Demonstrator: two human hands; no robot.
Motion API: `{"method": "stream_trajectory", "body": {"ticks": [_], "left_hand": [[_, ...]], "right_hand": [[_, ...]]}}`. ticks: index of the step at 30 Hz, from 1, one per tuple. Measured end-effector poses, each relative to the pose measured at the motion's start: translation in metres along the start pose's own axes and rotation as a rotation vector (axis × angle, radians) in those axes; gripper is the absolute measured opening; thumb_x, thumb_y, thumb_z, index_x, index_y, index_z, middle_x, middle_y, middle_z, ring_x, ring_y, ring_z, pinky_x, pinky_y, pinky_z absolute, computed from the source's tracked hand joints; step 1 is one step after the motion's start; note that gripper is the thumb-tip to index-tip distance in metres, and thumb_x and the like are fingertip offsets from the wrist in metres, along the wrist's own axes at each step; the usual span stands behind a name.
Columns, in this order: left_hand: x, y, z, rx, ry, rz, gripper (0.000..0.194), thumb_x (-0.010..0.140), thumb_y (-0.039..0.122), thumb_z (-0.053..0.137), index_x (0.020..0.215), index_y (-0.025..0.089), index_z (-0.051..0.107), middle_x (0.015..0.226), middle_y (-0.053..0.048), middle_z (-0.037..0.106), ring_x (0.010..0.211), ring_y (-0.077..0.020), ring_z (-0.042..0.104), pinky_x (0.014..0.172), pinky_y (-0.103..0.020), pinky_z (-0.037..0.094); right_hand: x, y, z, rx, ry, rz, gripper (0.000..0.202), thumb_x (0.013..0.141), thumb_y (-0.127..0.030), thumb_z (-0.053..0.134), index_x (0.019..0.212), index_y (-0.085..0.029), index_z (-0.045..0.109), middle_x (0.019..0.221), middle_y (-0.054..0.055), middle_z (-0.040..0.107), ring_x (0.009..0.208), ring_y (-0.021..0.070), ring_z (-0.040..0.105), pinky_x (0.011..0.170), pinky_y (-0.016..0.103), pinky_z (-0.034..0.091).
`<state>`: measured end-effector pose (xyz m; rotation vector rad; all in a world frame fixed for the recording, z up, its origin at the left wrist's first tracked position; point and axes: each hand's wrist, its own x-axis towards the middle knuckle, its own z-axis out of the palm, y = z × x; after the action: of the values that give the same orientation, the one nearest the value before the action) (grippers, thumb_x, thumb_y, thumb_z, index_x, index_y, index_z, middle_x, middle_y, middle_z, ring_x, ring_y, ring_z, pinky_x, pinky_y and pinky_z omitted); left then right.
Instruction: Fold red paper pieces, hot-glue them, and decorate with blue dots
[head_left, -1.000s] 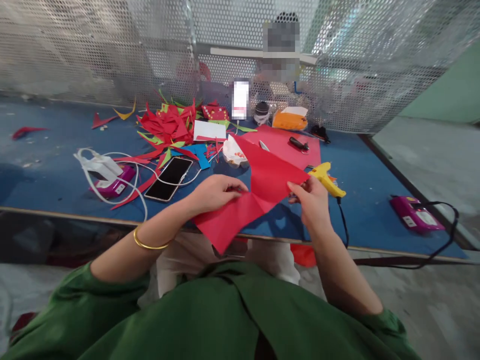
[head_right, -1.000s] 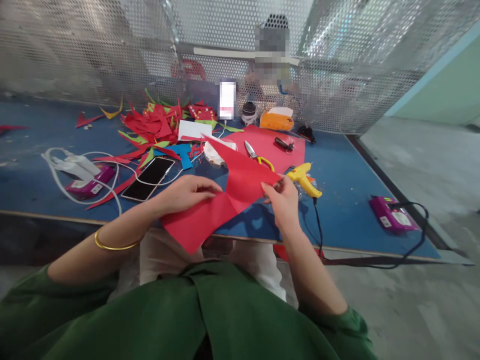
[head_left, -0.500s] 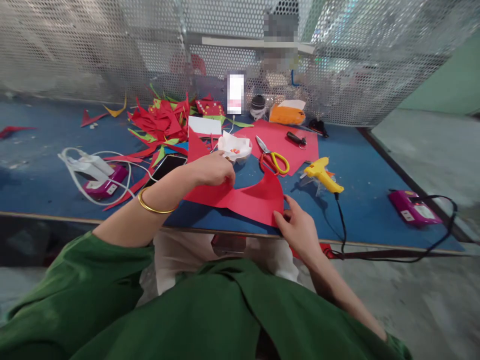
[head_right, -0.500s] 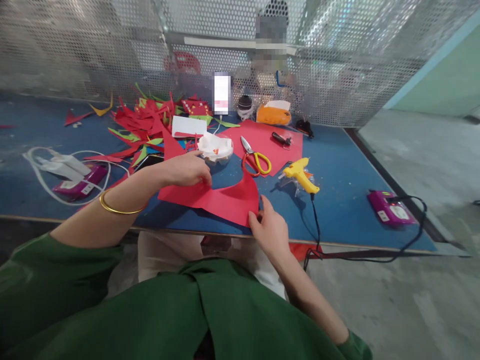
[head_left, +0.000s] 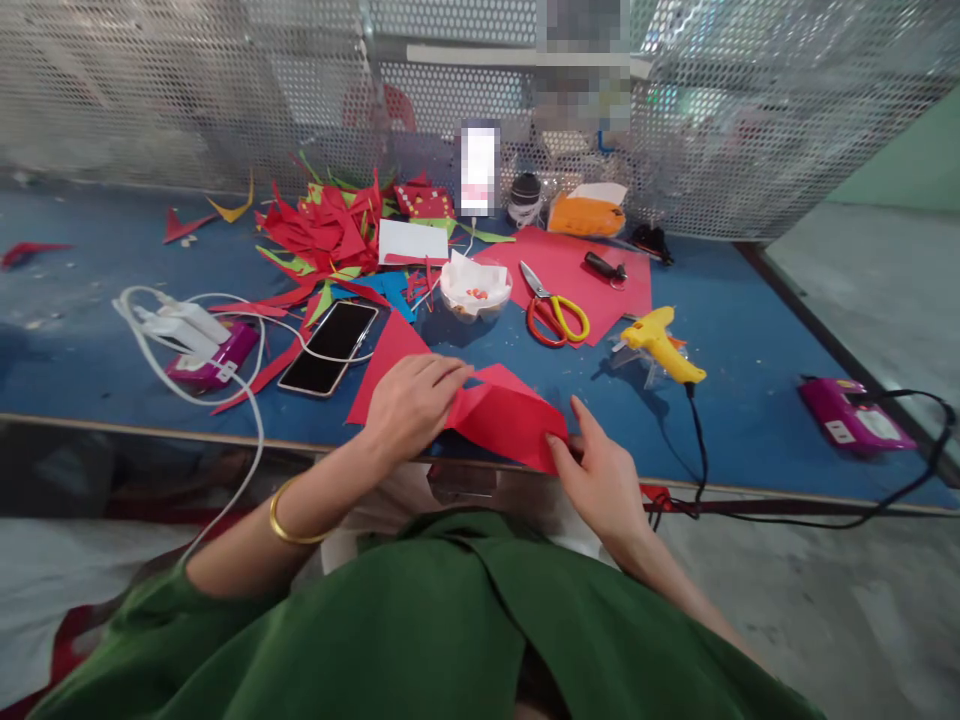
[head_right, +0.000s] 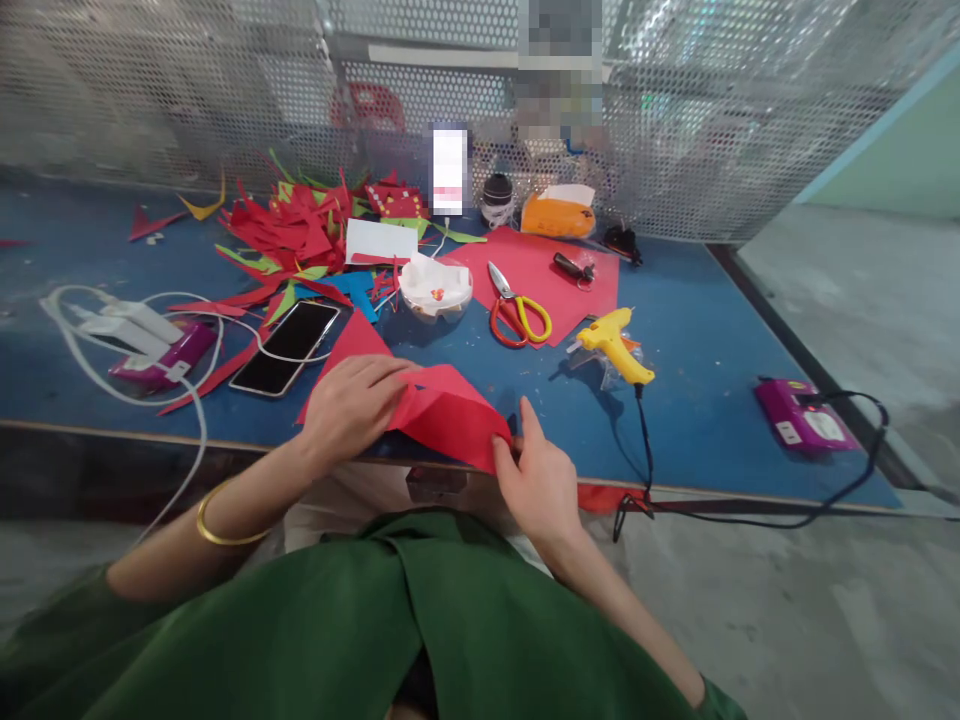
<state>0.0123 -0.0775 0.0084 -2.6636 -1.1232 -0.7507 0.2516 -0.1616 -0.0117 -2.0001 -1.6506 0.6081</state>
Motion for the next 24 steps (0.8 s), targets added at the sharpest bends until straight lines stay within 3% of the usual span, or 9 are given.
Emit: {"method": "stream_trajectory", "body": {"ticks": [3, 7, 11, 20, 24], "left_hand": [[-0.022, 0.008, -0.002, -0.048, 0.035, -0.163, 0.029, 0.099, 0.026, 0.048, 0.115, 0.019, 0.071, 0.112, -0.009, 0.075, 0.103, -0.0248, 0.068, 0.092, -0.041, 0.053], [-0.025, 0.004, 0.003, -0.129, -0.163, -0.062, 0.039, 0.099, 0.039, 0.05, 0.126, 0.017, 0.066, 0.132, -0.012, 0.067, 0.125, -0.0296, 0.059, 0.106, -0.048, 0.046], [-0.024, 0.001, 0.011, -0.121, -0.266, 0.015, 0.04, 0.098, 0.043, 0.052, 0.123, 0.017, 0.068, 0.133, -0.012, 0.066, 0.127, -0.0309, 0.057, 0.108, -0.05, 0.044], [-0.029, 0.005, 0.012, -0.14, -0.28, 0.016, 0.041, 0.098, 0.044, 0.052, 0.127, 0.018, 0.066, 0.134, -0.015, 0.064, 0.127, -0.032, 0.058, 0.106, -0.053, 0.045], [-0.036, 0.007, 0.01, -0.118, -0.208, 0.03, 0.038, 0.098, 0.042, 0.052, 0.122, 0.018, 0.069, 0.13, -0.013, 0.068, 0.122, -0.0307, 0.062, 0.105, -0.051, 0.046]], "right_hand": [[0.006, 0.004, -0.005, -0.025, 0.058, -0.043, 0.069, 0.089, -0.05, 0.042, 0.145, -0.012, 0.045, 0.075, 0.005, 0.074, 0.075, 0.0282, 0.069, 0.065, 0.036, 0.044], [0.016, 0.01, -0.01, -0.109, 0.129, -0.069, 0.062, 0.09, -0.05, 0.043, 0.14, -0.015, 0.05, 0.079, 0.005, 0.074, 0.072, 0.0261, 0.068, 0.061, 0.033, 0.04], [0.021, 0.012, -0.01, -0.219, 0.152, -0.043, 0.055, 0.09, -0.048, 0.044, 0.134, -0.017, 0.055, 0.085, 0.006, 0.075, 0.076, 0.0271, 0.069, 0.059, 0.032, 0.037], [0.026, 0.015, -0.008, -0.355, 0.163, -0.05, 0.049, 0.091, -0.042, 0.05, 0.133, -0.018, 0.054, 0.09, 0.005, 0.077, 0.072, 0.0241, 0.069, 0.054, 0.031, 0.032], [0.026, 0.017, -0.008, -0.363, 0.166, -0.057, 0.048, 0.09, -0.042, 0.049, 0.131, -0.018, 0.056, 0.088, 0.006, 0.076, 0.072, 0.0244, 0.069, 0.055, 0.031, 0.032]]}}
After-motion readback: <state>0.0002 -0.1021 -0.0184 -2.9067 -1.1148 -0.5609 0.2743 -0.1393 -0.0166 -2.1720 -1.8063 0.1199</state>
